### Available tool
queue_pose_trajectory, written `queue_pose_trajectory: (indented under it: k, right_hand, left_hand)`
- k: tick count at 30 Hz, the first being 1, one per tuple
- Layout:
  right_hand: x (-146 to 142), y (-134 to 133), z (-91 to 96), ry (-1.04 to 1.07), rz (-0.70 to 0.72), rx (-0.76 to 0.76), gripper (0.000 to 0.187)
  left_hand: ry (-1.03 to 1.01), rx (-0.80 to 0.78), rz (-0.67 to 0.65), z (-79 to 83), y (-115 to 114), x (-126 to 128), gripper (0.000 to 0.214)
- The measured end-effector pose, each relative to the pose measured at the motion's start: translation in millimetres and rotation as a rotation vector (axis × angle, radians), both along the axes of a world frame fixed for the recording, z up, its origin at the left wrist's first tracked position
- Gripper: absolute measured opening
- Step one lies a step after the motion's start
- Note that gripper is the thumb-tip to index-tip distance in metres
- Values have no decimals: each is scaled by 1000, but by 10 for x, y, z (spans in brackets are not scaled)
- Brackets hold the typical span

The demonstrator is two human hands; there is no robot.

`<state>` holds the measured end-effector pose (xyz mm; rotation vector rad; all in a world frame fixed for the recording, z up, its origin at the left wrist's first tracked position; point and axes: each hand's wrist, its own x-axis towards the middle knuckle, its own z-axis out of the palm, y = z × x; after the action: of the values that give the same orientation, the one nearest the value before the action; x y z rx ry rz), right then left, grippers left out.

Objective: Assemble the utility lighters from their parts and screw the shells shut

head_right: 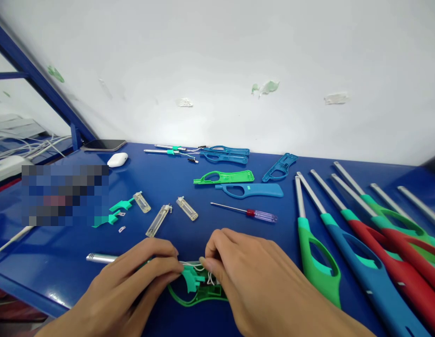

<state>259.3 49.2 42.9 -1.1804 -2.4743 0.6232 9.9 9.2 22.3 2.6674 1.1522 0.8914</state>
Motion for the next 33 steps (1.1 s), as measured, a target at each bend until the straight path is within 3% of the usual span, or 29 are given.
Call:
queue_pose_trajectory:
  k: [5, 14, 27, 33]
  right_hand:
    - [-39, 5, 38, -73, 7, -7, 26]
    - [4, 0, -52, -118, 74, -40, 22]
    - [89, -75, -167, -114, 116, 178, 25]
    - [130, -60, -166, -94, 146, 261, 29]
  left_hand:
    - [7, 8, -5, 21, 13, 29, 31]
    - [-25, -36, 6, 1, 7, 3, 31]
    - [0, 33, -14, 119, 27, 97, 26]
    - [-11, 0, -3, 61, 29, 55, 27]
